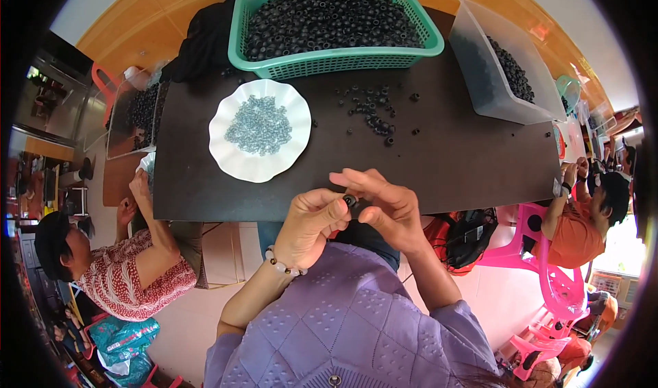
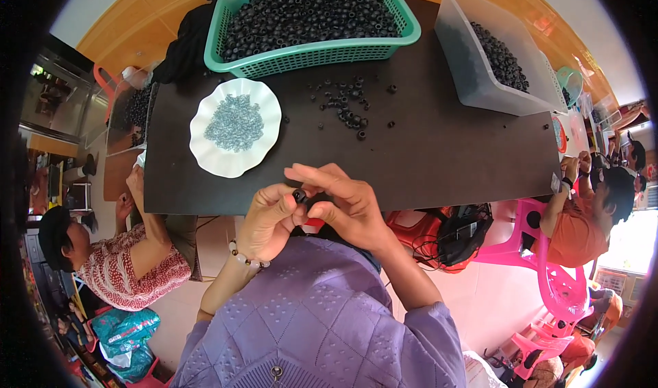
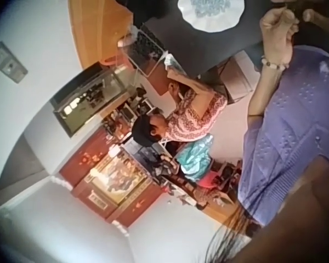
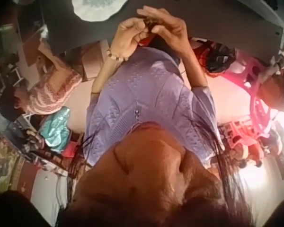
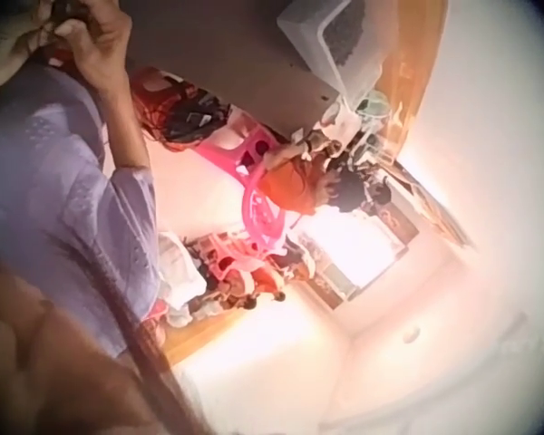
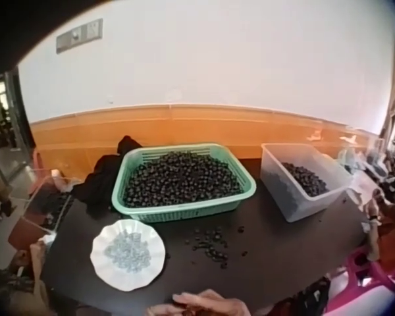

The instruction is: Manually sorting and inspecting small black objects on a table.

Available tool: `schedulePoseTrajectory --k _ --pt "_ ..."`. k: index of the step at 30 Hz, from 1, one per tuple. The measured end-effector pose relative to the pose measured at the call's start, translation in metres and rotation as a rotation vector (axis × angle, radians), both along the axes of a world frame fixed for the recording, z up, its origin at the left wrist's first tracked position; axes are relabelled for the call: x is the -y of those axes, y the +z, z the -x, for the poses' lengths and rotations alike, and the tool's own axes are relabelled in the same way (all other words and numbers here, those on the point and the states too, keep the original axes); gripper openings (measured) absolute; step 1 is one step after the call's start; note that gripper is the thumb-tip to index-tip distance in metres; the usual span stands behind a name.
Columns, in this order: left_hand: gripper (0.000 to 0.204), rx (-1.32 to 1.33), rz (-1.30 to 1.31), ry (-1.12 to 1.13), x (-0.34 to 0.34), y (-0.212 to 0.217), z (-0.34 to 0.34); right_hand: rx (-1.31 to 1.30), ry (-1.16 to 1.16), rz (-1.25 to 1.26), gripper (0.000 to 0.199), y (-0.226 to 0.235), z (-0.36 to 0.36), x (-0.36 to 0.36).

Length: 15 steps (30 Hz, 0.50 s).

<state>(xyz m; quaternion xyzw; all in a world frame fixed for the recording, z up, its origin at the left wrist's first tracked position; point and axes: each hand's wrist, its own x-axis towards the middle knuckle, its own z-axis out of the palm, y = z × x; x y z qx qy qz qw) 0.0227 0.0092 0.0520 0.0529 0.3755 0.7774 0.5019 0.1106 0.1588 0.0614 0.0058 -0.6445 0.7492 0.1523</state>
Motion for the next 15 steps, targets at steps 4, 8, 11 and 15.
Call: schedulePoseTrajectory --k 4,8,11,15 --pt "0.022 0.018 -0.006 0.011 -0.001 -0.002 -0.002 -0.029 -0.025 -0.105 0.055 0.001 -0.004 -0.009" --pt "0.021 0.02 0.009 0.003 -0.002 -0.005 -0.005 -0.042 -0.085 -0.22 0.047 0.001 -0.005 -0.009" --pt "0.021 0.004 0.024 -0.008 -0.002 -0.007 -0.007 -0.045 -0.098 -0.226 0.047 0.0 -0.007 -0.01" --pt "0.02 0.024 0.032 -0.025 -0.006 -0.007 -0.009 -0.056 -0.119 -0.269 0.045 -0.001 -0.009 -0.013"
